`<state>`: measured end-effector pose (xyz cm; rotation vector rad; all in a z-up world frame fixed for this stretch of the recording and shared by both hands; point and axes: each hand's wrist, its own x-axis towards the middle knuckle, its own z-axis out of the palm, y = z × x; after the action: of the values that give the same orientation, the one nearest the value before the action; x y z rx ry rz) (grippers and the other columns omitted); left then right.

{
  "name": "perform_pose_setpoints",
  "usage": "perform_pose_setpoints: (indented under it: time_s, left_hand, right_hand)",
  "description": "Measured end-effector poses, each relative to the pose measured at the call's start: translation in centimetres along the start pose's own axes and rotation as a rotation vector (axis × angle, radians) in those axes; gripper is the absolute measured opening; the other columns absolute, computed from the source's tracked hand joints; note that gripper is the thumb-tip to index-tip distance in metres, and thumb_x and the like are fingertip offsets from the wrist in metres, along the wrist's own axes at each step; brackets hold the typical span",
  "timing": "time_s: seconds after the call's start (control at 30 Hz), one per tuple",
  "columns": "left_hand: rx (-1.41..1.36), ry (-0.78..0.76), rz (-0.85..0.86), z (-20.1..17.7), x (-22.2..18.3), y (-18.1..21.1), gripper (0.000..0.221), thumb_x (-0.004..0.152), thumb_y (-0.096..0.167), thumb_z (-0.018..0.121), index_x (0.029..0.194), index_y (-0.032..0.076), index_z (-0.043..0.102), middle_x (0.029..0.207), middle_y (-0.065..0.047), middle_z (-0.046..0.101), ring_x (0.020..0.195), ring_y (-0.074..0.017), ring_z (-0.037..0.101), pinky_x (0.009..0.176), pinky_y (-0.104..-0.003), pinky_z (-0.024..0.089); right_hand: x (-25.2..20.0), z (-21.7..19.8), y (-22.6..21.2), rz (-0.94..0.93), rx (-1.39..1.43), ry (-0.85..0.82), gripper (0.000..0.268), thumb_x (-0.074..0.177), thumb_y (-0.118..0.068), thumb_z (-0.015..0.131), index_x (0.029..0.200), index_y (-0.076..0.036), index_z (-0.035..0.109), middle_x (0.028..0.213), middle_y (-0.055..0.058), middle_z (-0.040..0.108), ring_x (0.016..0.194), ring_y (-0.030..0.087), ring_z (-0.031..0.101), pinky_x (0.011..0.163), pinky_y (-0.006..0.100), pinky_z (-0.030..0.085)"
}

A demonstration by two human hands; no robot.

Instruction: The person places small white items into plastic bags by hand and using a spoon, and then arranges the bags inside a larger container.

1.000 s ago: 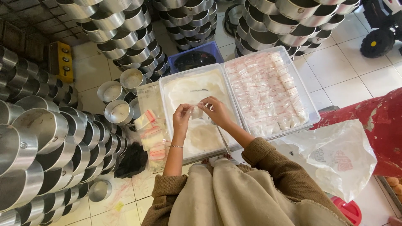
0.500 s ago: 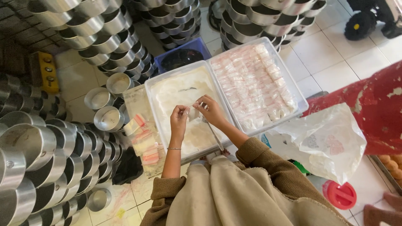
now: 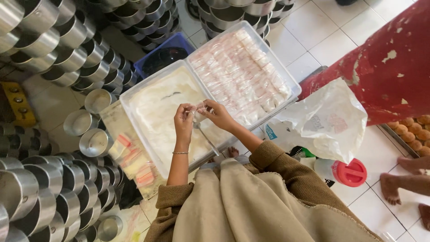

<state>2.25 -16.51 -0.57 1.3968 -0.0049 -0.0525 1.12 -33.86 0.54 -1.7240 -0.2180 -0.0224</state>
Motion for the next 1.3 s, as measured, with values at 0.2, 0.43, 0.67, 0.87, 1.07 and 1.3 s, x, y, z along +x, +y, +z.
perform_pose_setpoints:
  time_s: [0.2,0.43,0.67,0.87,1.07,1.3]
  left_hand:
    - [0.127,-0.152,0.037,3.2,1.1,-0.7,0.009,0.096,0.007,0.072,0.100,0.002,0.066,0.095,0.000,0.070,0.080,-0.0055,0.057,0.072,-0.022,0.048]
    - [0.409,-0.240,0.130,9.7,2.4,-0.1,0.013,0.093,0.013,0.078,0.093,0.003,0.069,0.087,-0.003,0.074,0.076,-0.0117,0.067,0.071,-0.026,0.055]
    - [0.629,-0.331,0.247,15.7,3.1,-0.6,0.014,0.090,0.019,0.074,0.097,0.007,0.070,0.092,-0.005,0.076,0.081,-0.0207,0.069,0.076,-0.033,0.056]
    - [1.007,-0.449,0.389,16.9,3.0,-2.7,0.028,0.086,0.028,0.074,0.110,0.014,0.071,0.112,-0.007,0.072,0.107,-0.0302,0.061,0.091,-0.044,0.048]
    - [1.195,-0.535,0.366,17.7,2.1,-3.7,0.032,0.088,0.036,0.076,0.111,0.015,0.069,0.111,-0.009,0.067,0.109,-0.0316,0.058,0.094,-0.046,0.045]
    - [1.223,-0.549,0.265,17.5,1.3,-2.8,0.013,0.086,0.024,0.076,0.096,0.015,0.072,0.105,-0.004,0.069,0.114,-0.0279,0.057,0.097,-0.044,0.043]
  right_hand:
    - [-0.6,-6.0,-0.5,-0.059,-0.144,-0.034,0.016,0.095,-0.016,0.074,0.107,-0.006,0.074,0.096,0.004,0.069,0.079,0.013,0.061,0.069,0.030,0.051]
    - [-0.8,-14.6,-1.5,-0.063,-0.302,-0.028,0.016,0.093,-0.018,0.075,0.104,-0.007,0.077,0.097,0.007,0.071,0.081,0.017,0.067,0.068,0.032,0.054]
    - [-1.8,-21.2,0.2,-0.002,-0.546,-0.034,0.016,0.093,-0.019,0.074,0.103,-0.007,0.078,0.097,0.007,0.076,0.081,0.020,0.067,0.072,0.033,0.055]
    - [-3.4,-23.5,2.8,0.189,-0.546,-0.067,0.017,0.091,-0.023,0.075,0.100,-0.008,0.079,0.089,0.006,0.078,0.071,0.018,0.067,0.068,0.034,0.054]
    - [-3.3,-23.1,5.4,0.354,-0.638,-0.209,0.023,0.089,-0.028,0.079,0.098,-0.007,0.079,0.081,0.010,0.076,0.069,0.023,0.068,0.065,0.037,0.053]
    - [-2.0,-22.1,8.4,0.290,-0.685,-0.236,0.022,0.080,-0.023,0.081,0.100,-0.012,0.081,0.087,0.007,0.078,0.076,0.022,0.072,0.069,0.035,0.055]
